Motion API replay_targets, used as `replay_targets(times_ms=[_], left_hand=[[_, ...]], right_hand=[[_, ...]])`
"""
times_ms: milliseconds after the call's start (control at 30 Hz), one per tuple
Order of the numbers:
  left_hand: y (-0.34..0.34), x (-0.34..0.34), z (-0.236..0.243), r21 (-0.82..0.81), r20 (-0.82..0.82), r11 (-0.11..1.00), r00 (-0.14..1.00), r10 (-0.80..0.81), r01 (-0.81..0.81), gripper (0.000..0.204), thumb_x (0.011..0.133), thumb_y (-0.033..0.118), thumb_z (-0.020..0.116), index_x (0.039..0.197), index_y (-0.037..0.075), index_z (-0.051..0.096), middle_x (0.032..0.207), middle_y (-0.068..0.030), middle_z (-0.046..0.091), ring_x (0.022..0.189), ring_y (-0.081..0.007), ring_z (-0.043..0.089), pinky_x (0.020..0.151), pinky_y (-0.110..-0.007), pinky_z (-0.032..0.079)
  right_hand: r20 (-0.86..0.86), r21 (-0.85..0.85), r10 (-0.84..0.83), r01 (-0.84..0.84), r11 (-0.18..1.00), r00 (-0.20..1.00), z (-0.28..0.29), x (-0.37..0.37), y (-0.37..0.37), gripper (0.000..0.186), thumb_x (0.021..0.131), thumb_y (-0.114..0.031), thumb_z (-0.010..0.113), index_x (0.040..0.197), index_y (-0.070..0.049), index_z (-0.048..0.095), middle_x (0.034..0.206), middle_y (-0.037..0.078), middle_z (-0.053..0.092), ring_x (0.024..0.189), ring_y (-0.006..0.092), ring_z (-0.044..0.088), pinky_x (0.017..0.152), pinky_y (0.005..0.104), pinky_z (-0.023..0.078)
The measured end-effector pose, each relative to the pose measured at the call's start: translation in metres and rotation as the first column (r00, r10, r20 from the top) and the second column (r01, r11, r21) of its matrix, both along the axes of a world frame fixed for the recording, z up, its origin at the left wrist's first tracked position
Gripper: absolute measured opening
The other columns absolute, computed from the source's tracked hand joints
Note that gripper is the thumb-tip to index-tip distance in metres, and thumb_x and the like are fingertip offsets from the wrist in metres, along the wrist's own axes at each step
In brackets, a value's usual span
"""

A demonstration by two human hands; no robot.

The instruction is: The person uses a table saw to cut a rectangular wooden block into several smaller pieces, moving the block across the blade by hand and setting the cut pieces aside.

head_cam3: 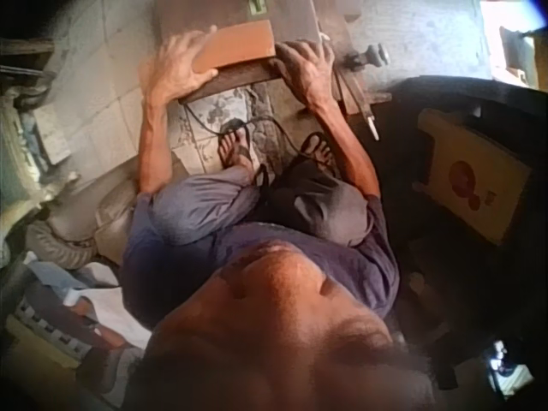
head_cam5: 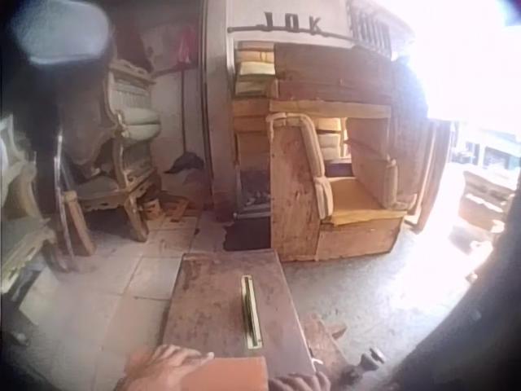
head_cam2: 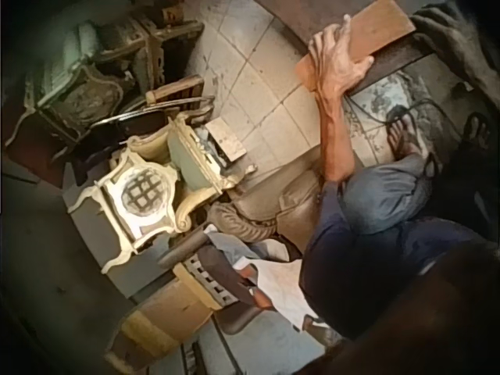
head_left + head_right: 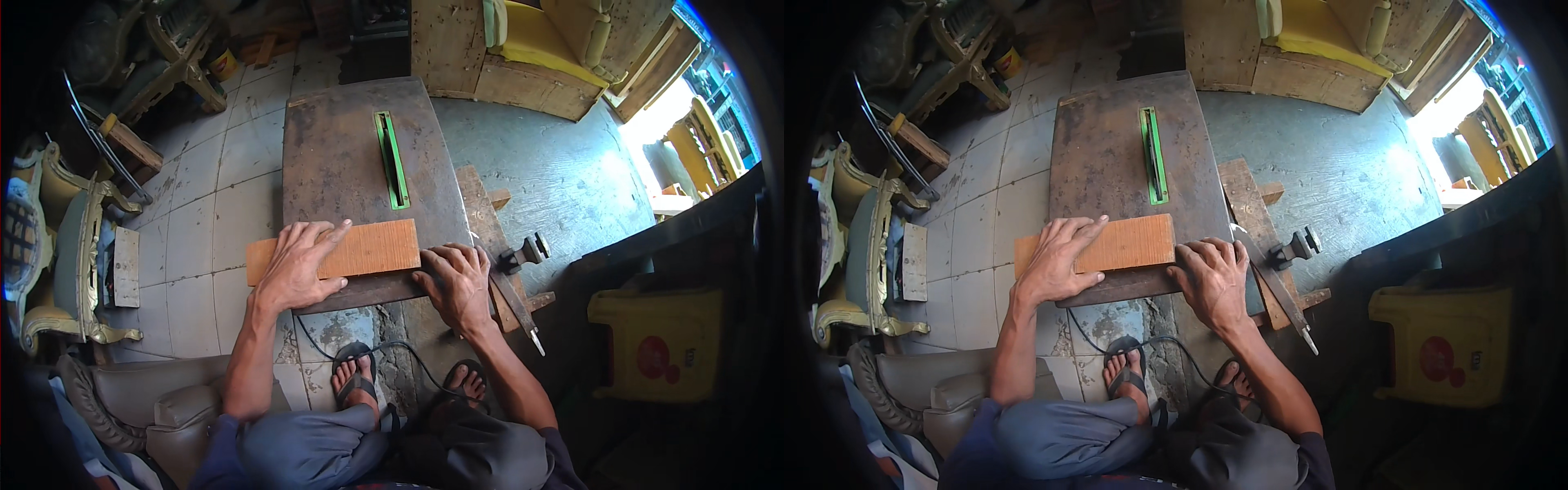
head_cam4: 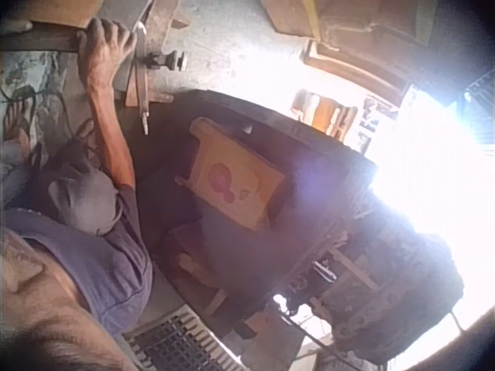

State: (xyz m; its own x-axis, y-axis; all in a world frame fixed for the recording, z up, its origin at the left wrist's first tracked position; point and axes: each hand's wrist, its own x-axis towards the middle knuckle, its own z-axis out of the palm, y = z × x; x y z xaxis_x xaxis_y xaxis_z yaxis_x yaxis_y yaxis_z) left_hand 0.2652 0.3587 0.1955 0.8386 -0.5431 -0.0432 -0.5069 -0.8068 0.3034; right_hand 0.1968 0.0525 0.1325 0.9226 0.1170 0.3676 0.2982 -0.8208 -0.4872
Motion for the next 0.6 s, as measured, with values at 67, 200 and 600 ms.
replay_targets(times_ms=[67,200,600], left_hand=[[-0.016,-0.002,-0.004,0.052,0.107,0.998,0.994,-0.029,0.023,0.106,0.077,0.047,0.092,0.168,0.019,0.045,0.141,-0.0175,0.058,0.135,-0.0369,0.049,0.124,-0.055,0.030],[-0.016,0.001,-0.014,-0.029,0.147,0.999,0.989,0.032,-0.029,0.099,0.080,0.057,0.087,0.166,0.024,0.050,0.140,-0.0183,0.058,0.132,-0.0363,0.051,0.121,-0.055,0.030],[-0.005,0.018,-0.032,-0.051,0.177,0.998,0.984,0.032,-0.023,0.096,0.079,0.066,0.086,0.163,0.031,0.054,0.132,-0.0113,0.062,0.129,-0.0301,0.054,0.112,-0.051,0.040]], right_hand=[[0.050,-0.016,-0.055,0.056,0.998,0.997,-0.012,0.006,0.004,0.038,0.094,-0.031,0.081,0.127,-0.012,0.077,0.125,0.005,0.073,0.126,0.0284,0.061,0.118,0.0617,0.034],[0.061,0.032,-0.095,0.093,0.995,0.994,-0.015,0.016,0.009,0.032,0.095,-0.030,0.080,0.124,-0.015,0.080,0.118,0.002,0.075,0.118,0.0270,0.062,0.118,0.0608,0.034],[0.101,-0.033,-0.099,0.103,0.994,0.990,-0.028,0.022,0.011,0.031,0.096,-0.024,0.080,0.126,-0.016,0.081,0.116,0.003,0.075,0.109,0.0283,0.064,0.107,0.0481,0.042]])
